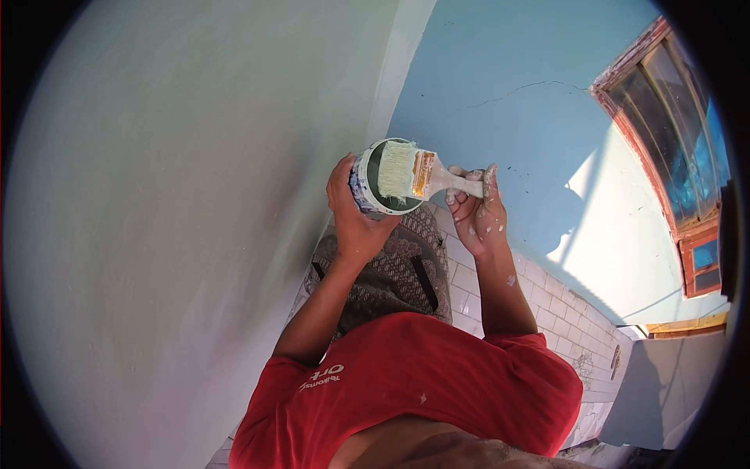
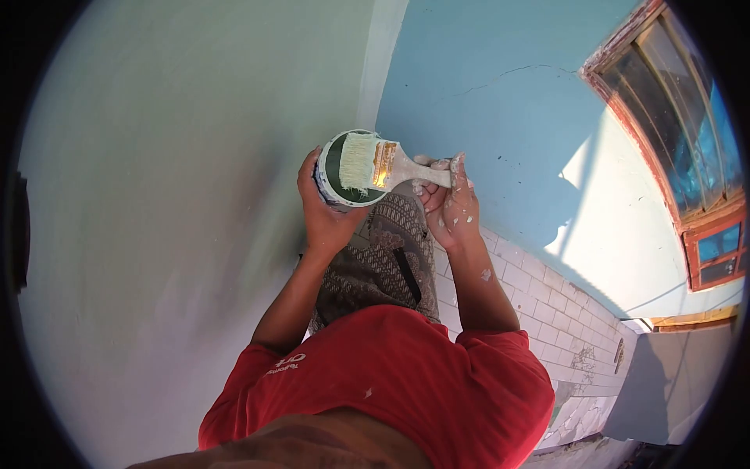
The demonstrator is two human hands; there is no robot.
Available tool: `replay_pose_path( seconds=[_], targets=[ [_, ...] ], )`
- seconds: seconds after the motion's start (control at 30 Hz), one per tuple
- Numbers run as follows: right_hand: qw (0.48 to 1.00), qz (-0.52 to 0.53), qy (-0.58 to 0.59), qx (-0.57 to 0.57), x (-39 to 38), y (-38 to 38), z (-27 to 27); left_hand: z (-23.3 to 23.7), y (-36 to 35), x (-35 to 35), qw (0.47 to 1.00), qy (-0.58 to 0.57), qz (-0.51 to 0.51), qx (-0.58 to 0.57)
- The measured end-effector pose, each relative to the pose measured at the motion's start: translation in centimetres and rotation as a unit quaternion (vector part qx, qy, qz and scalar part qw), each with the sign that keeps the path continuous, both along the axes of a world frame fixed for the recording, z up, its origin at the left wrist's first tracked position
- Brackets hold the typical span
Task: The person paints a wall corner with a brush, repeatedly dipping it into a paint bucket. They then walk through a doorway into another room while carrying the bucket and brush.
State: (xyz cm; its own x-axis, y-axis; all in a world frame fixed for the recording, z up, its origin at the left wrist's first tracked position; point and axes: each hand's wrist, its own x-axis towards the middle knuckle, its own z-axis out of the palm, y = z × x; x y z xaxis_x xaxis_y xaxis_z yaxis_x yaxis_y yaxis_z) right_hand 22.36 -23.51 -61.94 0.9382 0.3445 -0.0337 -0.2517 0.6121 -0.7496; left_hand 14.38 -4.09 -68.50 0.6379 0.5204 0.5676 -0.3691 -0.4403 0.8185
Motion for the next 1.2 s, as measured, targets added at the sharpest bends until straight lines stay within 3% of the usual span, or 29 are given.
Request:
replay_pose_path(
  seconds=[0.07,0.13,0.17,0.2,0.23,0.27,0.33,0.37,0.4,0.47,0.6,0.67,0.7,0.77,0.87,1.1,1.17,1.2],
  targets=[
    [1.0,0.001,0.004,0.009,-0.1,-0.1,0.4,0.3,0.0,-0.2,1.0,0.002,0.001,-0.002],
    [0.983,0.025,-0.163,-0.078,-0.2,-0.9,1.0,0.1,-0.2,-0.3,1.0,0.009,0.001,-0.004],
    [0.984,0.027,-0.159,-0.079,-0.5,-1.0,2.6,-0.4,-0.1,-0.1,0.999,-0.016,-0.021,-0.024],
    [0.899,0.04,-0.363,-0.242,-0.8,-1.3,4.8,-0.8,0.0,0.1,0.997,-0.039,-0.043,-0.043],
    [0.748,0.052,-0.536,-0.387,-1.2,-1.6,6.6,-0.9,-0.1,0.2,0.998,-0.029,-0.045,-0.044],
    [0.754,0.052,-0.527,-0.389,-1.7,-1.3,7.4,-1.0,0.0,0.3,0.997,-0.048,-0.053,-0.033],
    [0.601,0.045,-0.644,-0.471,-2.5,0.1,8.2,-1.1,-0.1,0.6,0.996,-0.059,-0.069,-0.02],
    [0.527,-0.007,-0.699,-0.483,-2.6,1.1,8.4,-0.8,-0.2,0.9,0.995,-0.072,-0.068,0.006],
    [0.531,-0.01,-0.694,-0.487,-2.5,1.7,8.4,-0.7,-0.4,1.0,0.993,-0.088,-0.068,0.031],
    [0.417,0.002,-0.719,-0.556,-2.1,2.4,8.5,-0.8,-0.6,0.9,0.992,-0.085,-0.09,0.021],
    [0.443,0.036,-0.673,-0.592,-2.2,2.5,8.3,-1.3,-0.6,1.0,0.991,-0.082,-0.087,0.051],
    [0.498,0.101,-0.606,-0.612,-2.2,2.3,8.4,-1.6,-0.8,0.7,0.991,-0.076,-0.079,0.072],
    [0.5,0.101,-0.606,-0.611,-2.2,2.2,8.4,-1.7,-0.8,0.6,0.99,-0.073,-0.073,0.094],
    [0.565,0.126,-0.566,-0.586,-2.1,2.0,8.3,-1.6,-0.7,0.6,0.989,-0.075,-0.07,0.104],
    [0.595,0.152,-0.536,-0.578,-1.8,1.8,7.8,-1.3,-0.8,0.6,0.987,-0.079,-0.06,0.125],
    [0.657,0.128,-0.512,-0.538,-1.6,2.0,5.6,-0.8,0.3,0.2,0.97,-0.066,-0.016,0.235],
    [0.716,0.155,-0.459,-0.503,-1.2,2.0,5.6,-1.2,0.2,0.5,0.973,-0.079,-0.03,0.214],
    [0.714,0.155,-0.462,-0.503,-1.2,1.9,5.7,-1.4,0.2,0.7,0.976,-0.093,-0.044,0.195]
  ],
)
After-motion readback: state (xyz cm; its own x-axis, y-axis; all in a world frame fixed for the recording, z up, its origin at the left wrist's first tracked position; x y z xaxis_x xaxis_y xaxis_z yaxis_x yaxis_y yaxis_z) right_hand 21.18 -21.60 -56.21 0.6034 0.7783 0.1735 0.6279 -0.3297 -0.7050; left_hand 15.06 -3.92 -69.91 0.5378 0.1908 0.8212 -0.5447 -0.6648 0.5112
